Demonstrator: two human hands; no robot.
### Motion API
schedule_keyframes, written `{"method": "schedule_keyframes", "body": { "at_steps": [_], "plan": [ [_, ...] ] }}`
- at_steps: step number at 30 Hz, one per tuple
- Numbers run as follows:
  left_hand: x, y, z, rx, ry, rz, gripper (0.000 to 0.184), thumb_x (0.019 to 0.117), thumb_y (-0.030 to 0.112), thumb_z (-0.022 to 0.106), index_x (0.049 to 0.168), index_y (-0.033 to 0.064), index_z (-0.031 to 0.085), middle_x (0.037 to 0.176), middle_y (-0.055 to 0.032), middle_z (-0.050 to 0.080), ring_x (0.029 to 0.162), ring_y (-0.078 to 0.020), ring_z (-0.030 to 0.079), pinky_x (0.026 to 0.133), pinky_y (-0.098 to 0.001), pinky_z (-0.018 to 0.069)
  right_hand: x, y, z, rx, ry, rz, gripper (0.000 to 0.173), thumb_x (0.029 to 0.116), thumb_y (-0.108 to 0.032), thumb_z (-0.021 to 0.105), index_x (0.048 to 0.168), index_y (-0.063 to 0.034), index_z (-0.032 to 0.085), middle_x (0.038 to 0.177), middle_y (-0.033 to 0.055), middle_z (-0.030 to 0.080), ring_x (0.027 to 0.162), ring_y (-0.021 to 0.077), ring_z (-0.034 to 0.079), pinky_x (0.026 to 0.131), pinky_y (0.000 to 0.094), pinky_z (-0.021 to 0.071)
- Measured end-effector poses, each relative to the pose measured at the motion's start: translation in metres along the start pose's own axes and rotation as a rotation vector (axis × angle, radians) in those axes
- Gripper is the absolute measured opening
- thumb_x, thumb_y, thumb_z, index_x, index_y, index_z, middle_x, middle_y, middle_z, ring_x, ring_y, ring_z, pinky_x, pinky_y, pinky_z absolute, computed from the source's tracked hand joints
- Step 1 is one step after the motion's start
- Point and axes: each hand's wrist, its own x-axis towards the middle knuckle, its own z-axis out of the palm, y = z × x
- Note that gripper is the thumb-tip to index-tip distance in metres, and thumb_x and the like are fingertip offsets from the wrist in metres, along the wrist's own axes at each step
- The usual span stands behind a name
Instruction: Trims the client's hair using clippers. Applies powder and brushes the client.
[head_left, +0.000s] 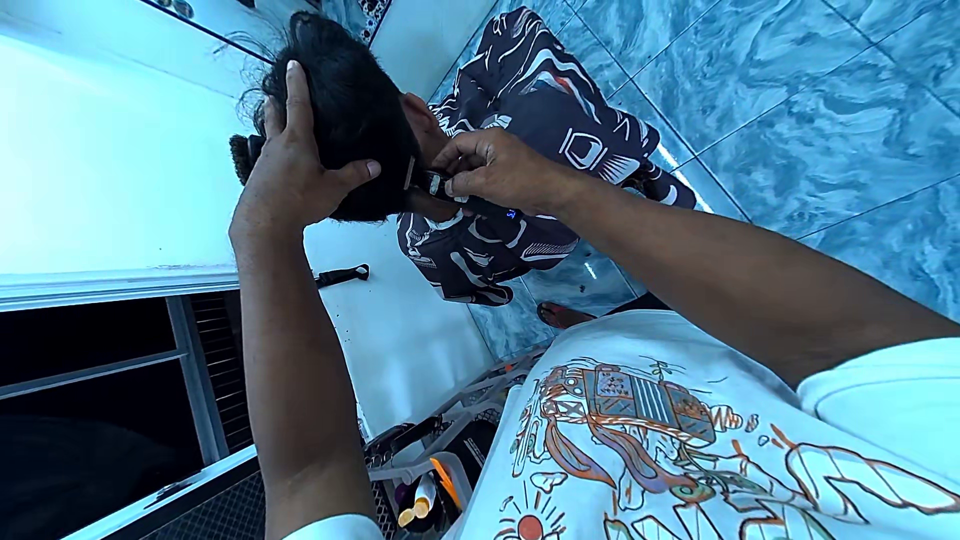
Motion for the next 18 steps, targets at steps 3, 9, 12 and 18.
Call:
{"method": "schedule_keyframes", "body": {
  "at_steps": [3,9,12,18],
  "plan": [
    [0.0,0.0,0.0,-0.003,0.004,-0.002,0.127,0.0791,0.068,0.075,0.167,0.0193,-0.003,0.169,-0.0287,0.013,0.153,-0.046,0.025,0.118,-0.0636,0.0321,0.0,0.002,0.0,-0.14,0.006,0.084,0.027,0.0945,-0.013,0.066,0.121,-0.0051,0.068,0.096,0.0103,0.072,0.072,0.0172,0.069,0.065,0.0365,0.0603],
    [-0.001,-0.001,0.001,0.0,0.005,0.002,0.126,0.08,0.067,0.074,0.167,0.0197,-0.002,0.168,-0.0293,0.013,0.152,-0.0468,0.028,0.115,-0.0654,0.0345,-0.002,-0.005,0.002,-0.067,-0.004,0.019,0.028,0.0943,-0.01,0.066,0.121,-0.0035,0.066,0.097,0.0109,0.072,0.074,0.0172,0.07,0.066,0.0355,0.0618],
    [-0.001,-0.001,0.001,-0.004,0.008,0.0,0.126,0.0791,0.068,0.075,0.167,0.0206,-0.002,0.168,-0.0285,0.013,0.152,-0.0454,0.028,0.116,-0.0647,0.034,-0.002,-0.004,0.003,-0.104,0.016,0.059,0.027,0.0947,-0.012,0.067,0.12,-0.0043,0.067,0.095,0.0102,0.072,0.073,0.0165,0.07,0.065,0.0352,0.061],
    [0.0,0.0,0.002,-0.011,0.018,-0.005,0.126,0.0791,0.068,0.074,0.167,0.0199,-0.002,0.168,-0.0294,0.013,0.152,-0.0471,0.028,0.115,-0.0651,0.0349,-0.03,0.005,0.011,-0.263,-0.145,0.117,0.028,0.0969,-0.016,0.067,0.122,-0.004,0.067,0.1,0.013,0.071,0.077,0.0219,0.07,0.07,0.0449,0.061]
  ]
}}
